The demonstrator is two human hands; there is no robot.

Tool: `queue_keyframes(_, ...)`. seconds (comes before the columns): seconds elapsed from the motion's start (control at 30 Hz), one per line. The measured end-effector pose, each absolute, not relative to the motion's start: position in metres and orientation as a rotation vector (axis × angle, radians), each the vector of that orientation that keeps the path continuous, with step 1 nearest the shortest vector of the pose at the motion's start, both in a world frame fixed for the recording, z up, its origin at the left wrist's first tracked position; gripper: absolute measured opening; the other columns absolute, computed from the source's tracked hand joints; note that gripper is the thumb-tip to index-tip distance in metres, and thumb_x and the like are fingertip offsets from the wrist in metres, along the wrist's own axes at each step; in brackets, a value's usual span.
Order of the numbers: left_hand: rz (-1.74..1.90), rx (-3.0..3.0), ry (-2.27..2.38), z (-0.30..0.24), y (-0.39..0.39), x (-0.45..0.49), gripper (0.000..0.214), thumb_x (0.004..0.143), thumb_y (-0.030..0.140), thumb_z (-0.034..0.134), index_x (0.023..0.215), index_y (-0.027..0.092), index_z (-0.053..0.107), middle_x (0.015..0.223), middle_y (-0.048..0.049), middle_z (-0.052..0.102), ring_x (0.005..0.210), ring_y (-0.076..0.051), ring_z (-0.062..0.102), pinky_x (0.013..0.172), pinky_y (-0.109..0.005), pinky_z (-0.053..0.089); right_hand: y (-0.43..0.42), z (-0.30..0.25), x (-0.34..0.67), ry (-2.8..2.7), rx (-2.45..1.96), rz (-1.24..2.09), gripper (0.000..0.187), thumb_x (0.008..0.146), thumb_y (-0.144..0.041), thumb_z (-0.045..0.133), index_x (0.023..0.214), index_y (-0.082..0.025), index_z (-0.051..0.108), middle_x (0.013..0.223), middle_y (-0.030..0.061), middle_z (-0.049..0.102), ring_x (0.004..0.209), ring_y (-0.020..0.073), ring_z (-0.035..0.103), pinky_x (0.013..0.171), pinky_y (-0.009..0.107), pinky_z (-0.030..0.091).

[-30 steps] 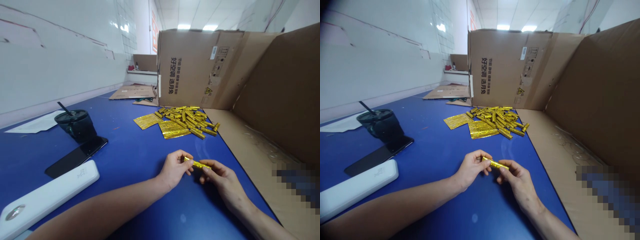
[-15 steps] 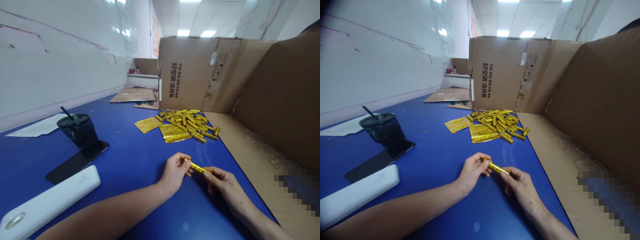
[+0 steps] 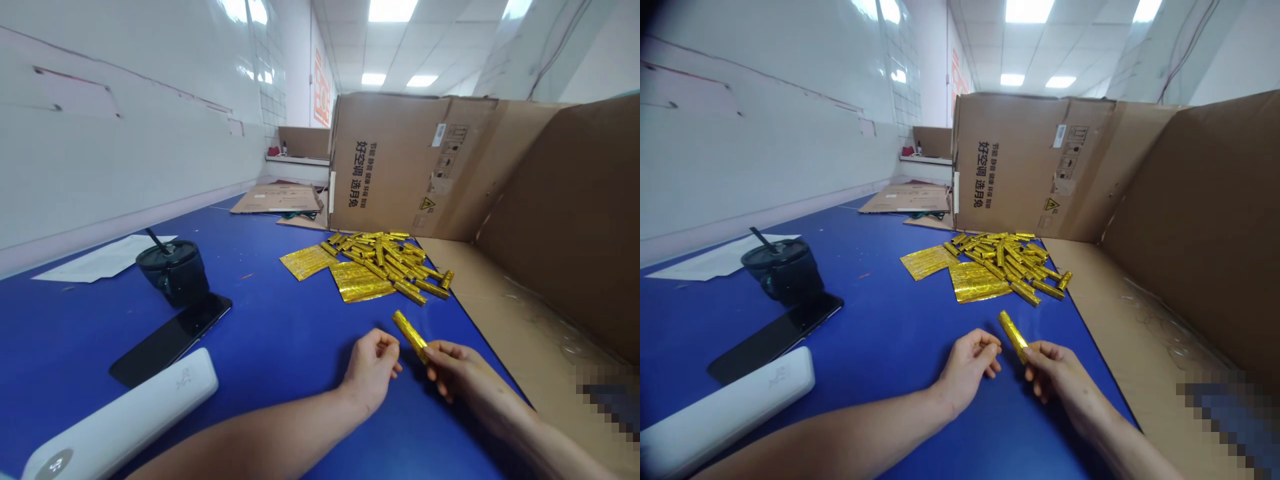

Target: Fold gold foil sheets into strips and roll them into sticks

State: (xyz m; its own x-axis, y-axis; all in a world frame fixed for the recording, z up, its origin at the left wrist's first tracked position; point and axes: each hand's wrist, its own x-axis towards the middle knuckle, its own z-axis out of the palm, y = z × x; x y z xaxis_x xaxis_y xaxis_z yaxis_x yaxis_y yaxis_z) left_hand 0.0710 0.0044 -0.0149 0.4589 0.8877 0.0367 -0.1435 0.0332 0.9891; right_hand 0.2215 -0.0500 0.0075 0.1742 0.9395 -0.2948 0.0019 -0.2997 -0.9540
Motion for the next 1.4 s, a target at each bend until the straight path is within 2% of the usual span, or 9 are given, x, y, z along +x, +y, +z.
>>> queue_keyframes(0.3, 0.85, 1.324, 0.811, -0.011, 0.003, 0.071, 0.009, 0.07, 0.016, 0.043, 0.069, 0.012, 0.051, 0.056, 0.0016, 0.048, 0.049, -0.009, 0.05, 0.045, -0.018, 0.038, 0.061, 0.036, 0.252, -1.061, -1.636, 1.095, 0.014, 0.074, -0.024, 0.057, 0.063, -0.015, 0.052, 0.055, 0.0022, 0.059, 0.038, 0.0089, 0.049, 0.035, 0.019, 0.037)
queue_keyframes(0.37, 0.833, 1.333, 0.82, -0.011, 0.003, 0.071, 0.009, 0.07, 0.015, 0.043, 0.07, 0.012, 0.052, 0.055, 0.0017, 0.048, 0.05, -0.009, 0.05, 0.045, -0.017, 0.038, 0.087, 0.044, 0.255, -1.092, -1.636, 0.977, 0.01, 0.08, -0.022, 0.049, 0.077, -0.014, 0.054, 0.072, 0.0059, 0.063, 0.05, 0.0103, 0.055, 0.045, 0.022, 0.044)
queue_keyframes(0.47, 0.825, 1.351, 0.827, -0.013, 0.003, 0.071, 0.011, 0.071, 0.016, 0.043, 0.071, 0.012, 0.053, 0.055, 0.0017, 0.049, 0.05, -0.009, 0.05, 0.045, -0.018, 0.037, 0.115, 0.048, 0.252, -1.182, -1.675, 0.827, 0.022, 0.085, -0.026, 0.044, 0.104, -0.015, 0.05, 0.102, 0.0068, 0.056, 0.078, 0.0154, 0.057, 0.066, 0.033, 0.048)
queue_keyframes(0.6, 0.807, 1.395, 0.853, -0.016, 0.004, 0.071, 0.012, 0.071, 0.017, 0.043, 0.073, 0.013, 0.054, 0.054, 0.0017, 0.05, 0.05, -0.009, 0.05, 0.047, -0.018, 0.037, 0.123, 0.032, 0.231, -1.416, -1.792, 0.641, 0.028, 0.083, -0.028, 0.048, 0.108, -0.015, 0.049, 0.108, 0.0066, 0.052, 0.088, 0.0184, 0.054, 0.073, 0.038, 0.046)
queue_keyframes(0.7, 0.811, 1.443, 0.861, -0.015, 0.004, 0.07, 0.013, 0.071, 0.017, 0.042, 0.071, 0.014, 0.054, 0.057, 0.001, 0.052, 0.053, -0.01, 0.051, 0.05, -0.019, 0.038, 0.111, 0.021, 0.212, -1.707, -1.788, 0.469, 0.024, 0.078, -0.03, 0.051, 0.093, -0.015, 0.061, 0.098, 0.0087, 0.061, 0.095, 0.0259, 0.052, 0.084, 0.042, 0.037)
queue_keyframes(0.87, 0.813, 1.473, 0.861, -0.013, 0.002, 0.071, 0.013, 0.071, 0.016, 0.042, 0.071, 0.015, 0.055, 0.058, 0.001, 0.052, 0.054, -0.011, 0.052, 0.051, -0.02, 0.039, 0.088, 0.017, 0.197, -2.134, -1.686, 0.252, 0.031, 0.071, -0.03, 0.057, 0.101, -0.022, 0.059, 0.12, 0.0044, 0.052, 0.115, 0.0237, 0.038, 0.096, 0.039, 0.023)
queue_keyframes(1.1, 0.812, 1.483, 0.85, -0.014, 0.001, 0.071, 0.013, 0.071, 0.017, 0.042, 0.072, 0.014, 0.055, 0.058, 0.001, 0.052, 0.054, -0.011, 0.053, 0.051, -0.021, 0.039, 0.085, 0.006, 0.195, -2.19, -1.792, 0.062, 0.024, 0.081, -0.017, 0.039, 0.088, -0.019, 0.062, 0.103, 0.0088, 0.061, 0.099, 0.0221, 0.051, 0.087, 0.035, 0.03)
queue_keyframes(1.27, 0.813, 1.476, 0.841, -0.014, 0.002, 0.07, 0.013, 0.07, 0.016, 0.042, 0.072, 0.014, 0.055, 0.054, 0.0018, 0.051, 0.052, -0.011, 0.052, 0.05, -0.021, 0.039, 0.088, 0.003, 0.184, -2.023, -1.765, 0.06, 0.016, 0.078, -0.017, 0.043, 0.079, -0.017, 0.059, 0.085, 0.0094, 0.062, 0.086, 0.022, 0.053, 0.075, 0.031, 0.036)
queue_keyframes(1.4, 0.818, 1.477, 0.838, -0.013, 0.001, 0.07, 0.014, 0.069, 0.015, 0.041, 0.07, 0.014, 0.055, 0.053, 0.0025, 0.05, 0.05, -0.01, 0.051, 0.049, -0.02, 0.038, 0.093, 0.01, 0.174, -1.839, -1.631, 0.17, 0.011, 0.072, -0.024, 0.054, 0.064, -0.019, 0.058, 0.073, 0.0046, 0.06, 0.078, 0.02, 0.053, 0.069, 0.028, 0.037)
